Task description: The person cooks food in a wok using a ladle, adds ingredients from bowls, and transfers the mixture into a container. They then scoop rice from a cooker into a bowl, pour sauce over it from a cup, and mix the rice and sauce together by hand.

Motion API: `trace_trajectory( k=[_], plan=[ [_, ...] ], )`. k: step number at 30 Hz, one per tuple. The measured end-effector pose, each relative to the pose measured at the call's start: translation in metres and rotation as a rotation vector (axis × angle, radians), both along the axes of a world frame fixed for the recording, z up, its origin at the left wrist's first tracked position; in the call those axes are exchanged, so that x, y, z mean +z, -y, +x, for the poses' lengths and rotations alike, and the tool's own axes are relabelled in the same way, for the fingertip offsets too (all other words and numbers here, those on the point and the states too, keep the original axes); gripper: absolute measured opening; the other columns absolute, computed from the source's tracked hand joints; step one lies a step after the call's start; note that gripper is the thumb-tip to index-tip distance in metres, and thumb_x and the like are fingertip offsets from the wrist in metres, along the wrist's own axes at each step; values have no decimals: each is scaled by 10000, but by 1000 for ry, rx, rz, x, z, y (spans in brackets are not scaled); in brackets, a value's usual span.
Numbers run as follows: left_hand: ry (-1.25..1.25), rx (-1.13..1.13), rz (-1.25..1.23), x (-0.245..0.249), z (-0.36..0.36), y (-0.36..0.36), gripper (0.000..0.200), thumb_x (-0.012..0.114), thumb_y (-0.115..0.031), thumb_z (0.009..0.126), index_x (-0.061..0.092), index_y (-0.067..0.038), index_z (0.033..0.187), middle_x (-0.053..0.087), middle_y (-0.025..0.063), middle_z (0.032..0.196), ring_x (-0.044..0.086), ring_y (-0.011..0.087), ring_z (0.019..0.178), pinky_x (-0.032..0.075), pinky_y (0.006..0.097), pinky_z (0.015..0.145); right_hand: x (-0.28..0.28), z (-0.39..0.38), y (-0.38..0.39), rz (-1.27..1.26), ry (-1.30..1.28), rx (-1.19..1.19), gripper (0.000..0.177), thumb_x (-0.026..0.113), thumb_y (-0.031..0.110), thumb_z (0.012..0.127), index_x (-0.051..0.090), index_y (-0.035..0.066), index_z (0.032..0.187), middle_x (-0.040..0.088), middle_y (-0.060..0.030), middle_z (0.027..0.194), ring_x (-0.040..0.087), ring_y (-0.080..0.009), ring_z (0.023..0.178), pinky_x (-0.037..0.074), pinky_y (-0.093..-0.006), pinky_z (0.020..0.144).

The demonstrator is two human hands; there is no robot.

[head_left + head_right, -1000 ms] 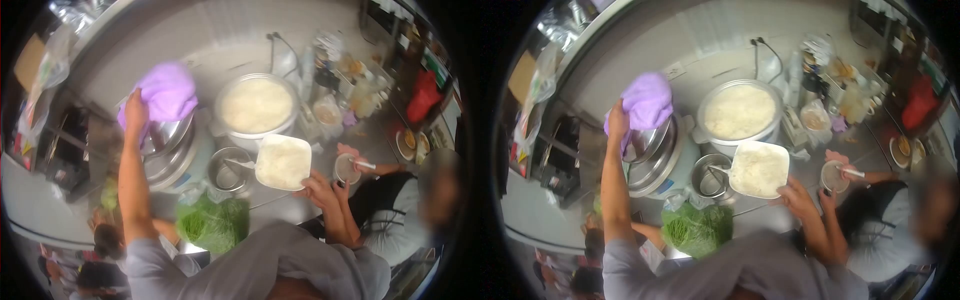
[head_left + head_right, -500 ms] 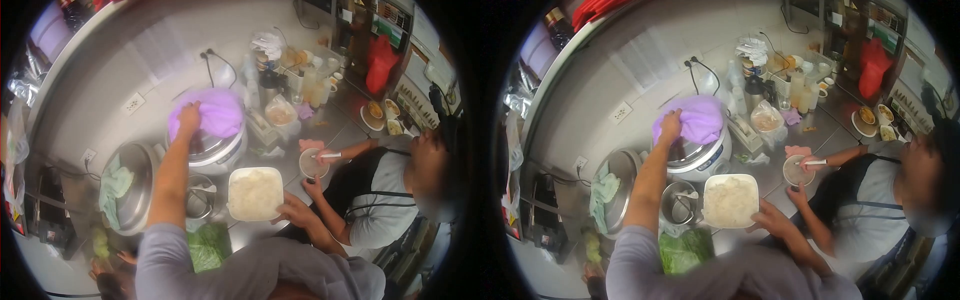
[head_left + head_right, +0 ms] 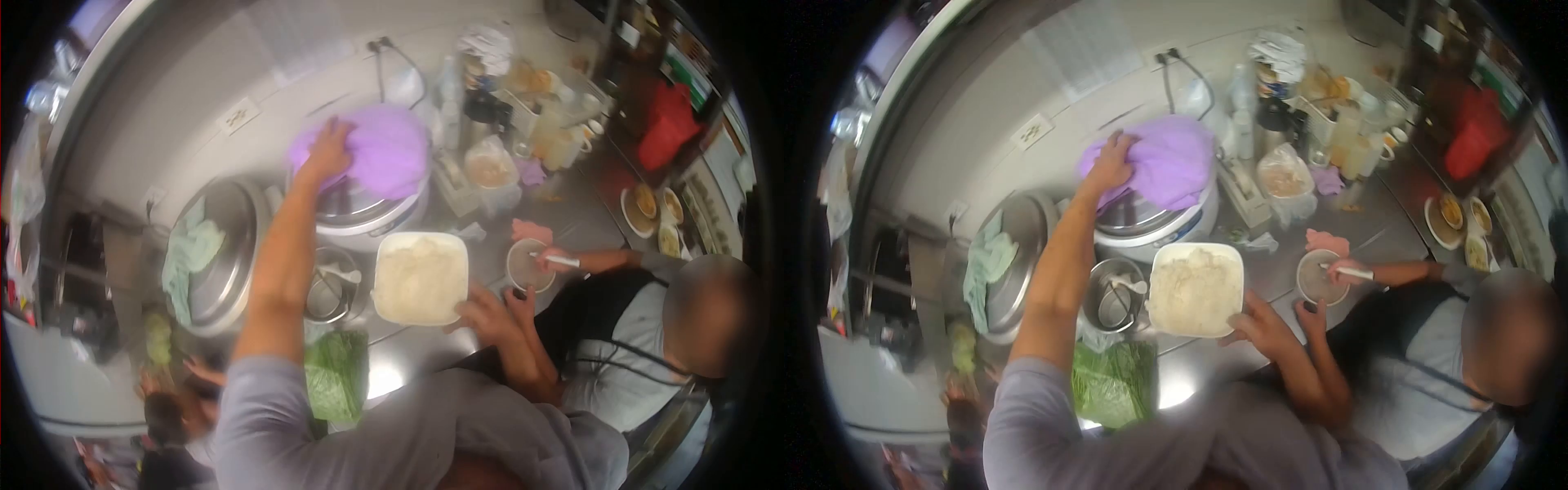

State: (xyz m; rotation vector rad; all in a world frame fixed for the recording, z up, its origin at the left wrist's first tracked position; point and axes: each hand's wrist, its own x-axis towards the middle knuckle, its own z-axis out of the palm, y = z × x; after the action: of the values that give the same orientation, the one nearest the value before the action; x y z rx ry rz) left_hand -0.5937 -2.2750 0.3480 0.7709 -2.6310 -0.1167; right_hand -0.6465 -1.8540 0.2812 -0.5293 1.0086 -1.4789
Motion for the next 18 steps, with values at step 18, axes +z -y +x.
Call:
trace_trajectory(
  k=[18],
  plan=[
    [-2048,-59,1763,-57,299,-288,799,356,-661,911,355,-49,1426,419,180,1430,463,366,1266,363,513,1072,104,131,143,-642,-1295,481,703,670,329,852,370,62,1429,546,-219,1256,578,-346,1095,474,-415,922]
  ],
)
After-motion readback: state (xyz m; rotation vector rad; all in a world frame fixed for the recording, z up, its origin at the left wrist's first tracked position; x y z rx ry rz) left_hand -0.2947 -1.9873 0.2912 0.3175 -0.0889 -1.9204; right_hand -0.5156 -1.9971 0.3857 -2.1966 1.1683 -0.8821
